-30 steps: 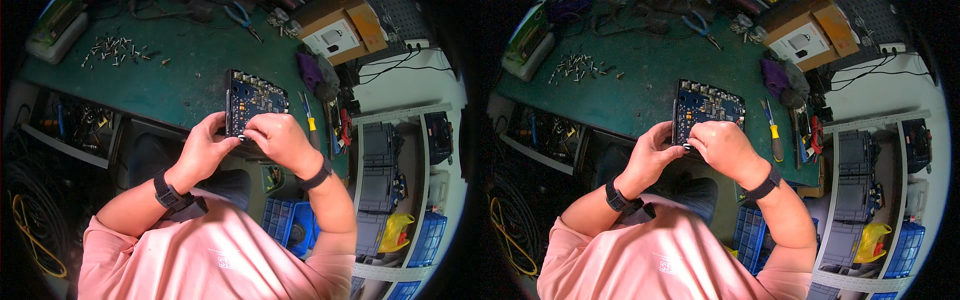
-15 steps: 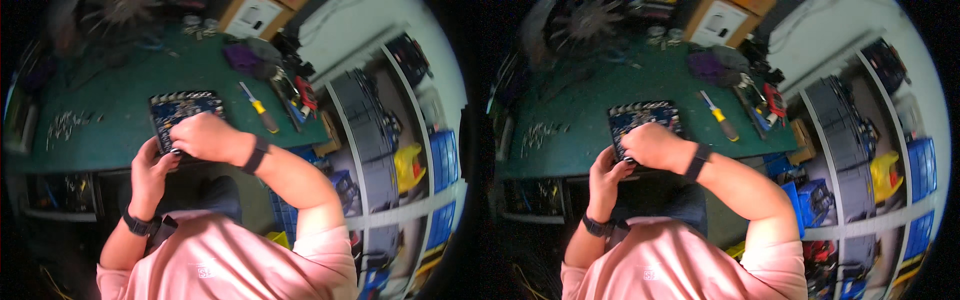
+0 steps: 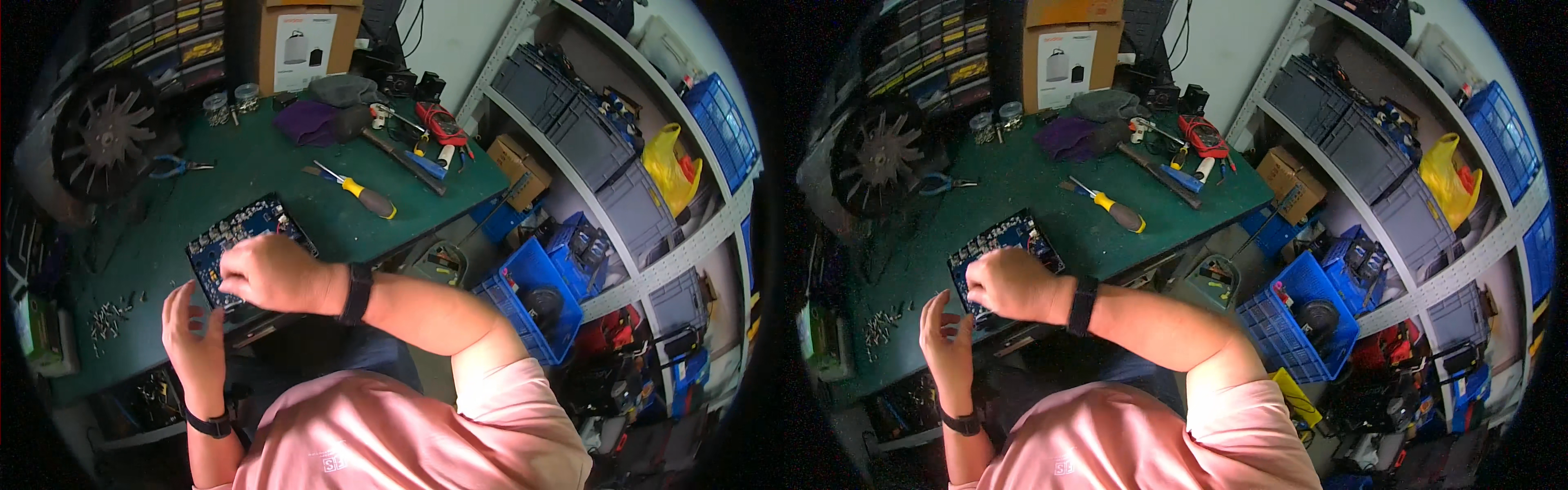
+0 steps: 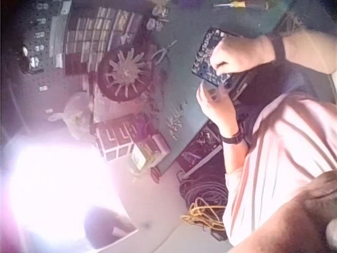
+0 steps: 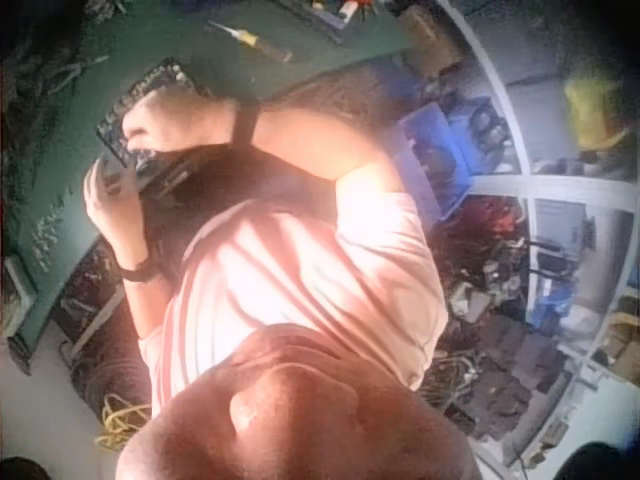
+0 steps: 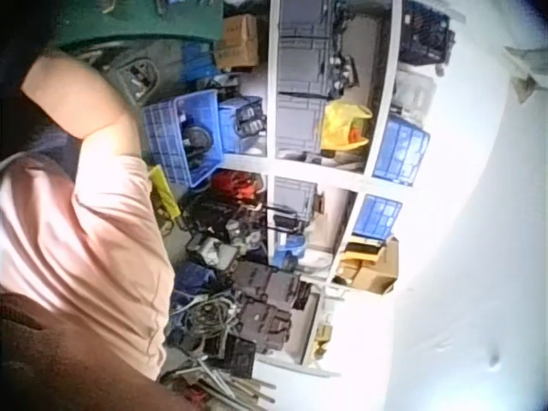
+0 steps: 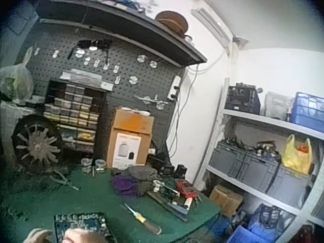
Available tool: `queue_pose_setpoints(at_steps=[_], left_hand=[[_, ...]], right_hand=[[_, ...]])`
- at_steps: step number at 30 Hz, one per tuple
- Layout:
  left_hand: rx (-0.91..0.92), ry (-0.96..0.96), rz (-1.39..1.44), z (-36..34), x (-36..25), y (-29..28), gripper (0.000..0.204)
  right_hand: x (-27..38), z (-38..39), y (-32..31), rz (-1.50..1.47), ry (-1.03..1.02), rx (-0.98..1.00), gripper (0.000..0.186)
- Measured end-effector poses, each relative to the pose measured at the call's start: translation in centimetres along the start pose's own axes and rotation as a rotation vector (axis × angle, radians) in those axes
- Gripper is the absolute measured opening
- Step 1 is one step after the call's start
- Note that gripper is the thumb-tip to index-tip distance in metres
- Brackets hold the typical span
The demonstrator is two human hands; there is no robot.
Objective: The person uses a screwdriver to remove screws from a blue circuit board. They then use a socket wrench to tighten a nut on a component attached to the board. The person handles small metal parts and tools on a cluttered workbench.
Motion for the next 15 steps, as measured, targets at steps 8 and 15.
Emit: queue_pose_setpoints(at_steps=[8,15], left_hand=[[-0.006,0.244,-0.028,-0.6,-1.4,1.5,0.015],[0.16,-0.282,0.867,-1.7,-0.5,2.7,0.009]], right_hand=[[-0.2,0.6,-0.3,-0.157,-0.009,-0.026,0.019],[-3.6,2.2,-8.3,0.2,0.124,-0.174,0.017]])
Point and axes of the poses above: each hand's wrist, its own z-axis away from the middle knuckle, its own y-axis out of the palm, x = y × z, the point moved 1 cm from there along -z, towards the middle knuckle
